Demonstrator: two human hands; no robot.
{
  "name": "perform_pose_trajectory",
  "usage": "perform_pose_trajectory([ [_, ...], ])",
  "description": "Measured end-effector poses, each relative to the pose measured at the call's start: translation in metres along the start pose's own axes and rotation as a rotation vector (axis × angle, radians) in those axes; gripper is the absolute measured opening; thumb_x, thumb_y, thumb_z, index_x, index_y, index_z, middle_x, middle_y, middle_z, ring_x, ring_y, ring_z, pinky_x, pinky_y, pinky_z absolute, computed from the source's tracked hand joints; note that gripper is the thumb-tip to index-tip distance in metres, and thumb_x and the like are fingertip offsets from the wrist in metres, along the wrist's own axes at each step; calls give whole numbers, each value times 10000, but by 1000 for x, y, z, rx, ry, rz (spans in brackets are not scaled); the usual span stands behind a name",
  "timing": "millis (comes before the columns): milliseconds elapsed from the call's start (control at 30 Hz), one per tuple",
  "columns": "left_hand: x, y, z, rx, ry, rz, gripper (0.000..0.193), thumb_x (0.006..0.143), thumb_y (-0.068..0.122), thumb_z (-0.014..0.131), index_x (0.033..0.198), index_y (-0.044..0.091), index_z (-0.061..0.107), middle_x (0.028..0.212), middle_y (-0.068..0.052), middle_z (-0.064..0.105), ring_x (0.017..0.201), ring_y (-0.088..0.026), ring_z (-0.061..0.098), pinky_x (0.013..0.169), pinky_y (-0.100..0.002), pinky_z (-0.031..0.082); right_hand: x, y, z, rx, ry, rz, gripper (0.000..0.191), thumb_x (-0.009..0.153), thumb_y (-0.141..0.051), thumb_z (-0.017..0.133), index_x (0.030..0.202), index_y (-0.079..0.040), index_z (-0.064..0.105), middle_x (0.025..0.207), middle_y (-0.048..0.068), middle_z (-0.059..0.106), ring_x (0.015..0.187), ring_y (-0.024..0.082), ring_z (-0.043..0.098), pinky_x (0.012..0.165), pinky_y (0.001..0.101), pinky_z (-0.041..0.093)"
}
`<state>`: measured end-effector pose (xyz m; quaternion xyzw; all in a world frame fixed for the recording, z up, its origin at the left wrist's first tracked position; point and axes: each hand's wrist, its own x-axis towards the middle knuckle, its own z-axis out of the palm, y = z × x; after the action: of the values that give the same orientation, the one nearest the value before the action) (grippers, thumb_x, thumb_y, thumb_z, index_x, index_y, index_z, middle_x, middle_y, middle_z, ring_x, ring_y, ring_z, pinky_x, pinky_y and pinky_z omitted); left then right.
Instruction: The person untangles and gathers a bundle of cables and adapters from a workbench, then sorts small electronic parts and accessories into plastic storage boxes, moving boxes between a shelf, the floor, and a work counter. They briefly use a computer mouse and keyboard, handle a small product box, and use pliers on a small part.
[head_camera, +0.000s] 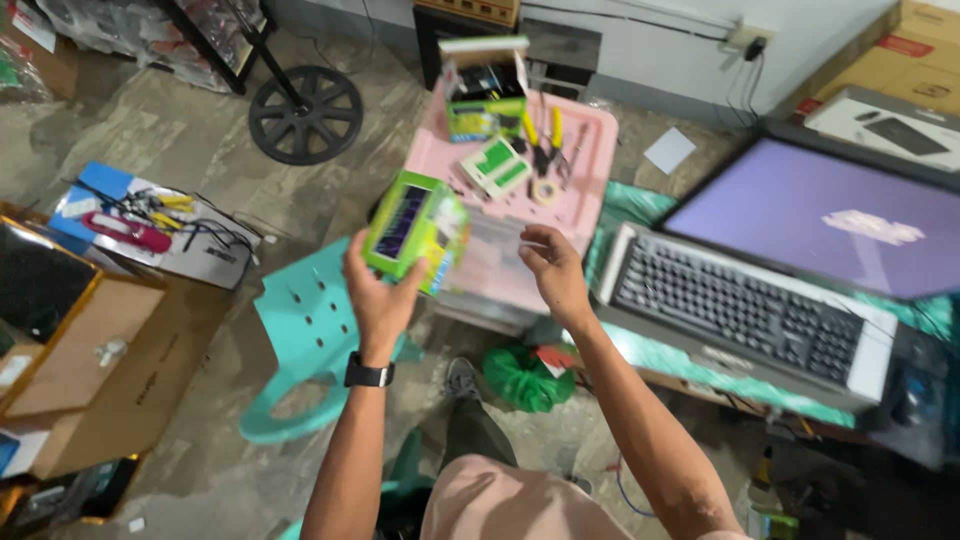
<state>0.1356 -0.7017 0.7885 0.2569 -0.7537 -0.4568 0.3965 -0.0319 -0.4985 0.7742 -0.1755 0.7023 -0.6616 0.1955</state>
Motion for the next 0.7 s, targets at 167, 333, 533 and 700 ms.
perform_pose_trajectory([
  [167,90,-65,-22,-65,98,-145,860,809,99,899,1469,-29,364,1435,-193,458,1271,-266,574,991,-390,595,81,5,47,-123,121,66,329,911,-62,686,1229,-15,612,1187,78,675,1086,195,664,904,327,537],
  [333,147,-103,-6,-241,23,-195,857,813,116,891,1488,-28,384,1443,-202,487,1273,-256,585,1030,-384,592,153,4,67,-94,269,60,406,890,-23,699,1269,13,558,1223,142,635,1029,201,667,865,324,569],
  [533,208,-115,25,-5,70,-27,935,781,102,928,1529,17,373,1448,-241,374,1348,-370,460,1112,-465,485,237,-26,64,-77,280,-27,630,799,-6,762,1356,32,471,1320,147,567,1060,200,628,869,315,556],
  [700,276,-120,63,61,40,138,900,814,96,930,1538,48,398,1449,-215,457,1363,-392,470,1155,-479,398,254,-31,67,-345,275,114,608,829,-73,777,1365,26,508,1279,167,617,1082,232,637,897,339,529],
])
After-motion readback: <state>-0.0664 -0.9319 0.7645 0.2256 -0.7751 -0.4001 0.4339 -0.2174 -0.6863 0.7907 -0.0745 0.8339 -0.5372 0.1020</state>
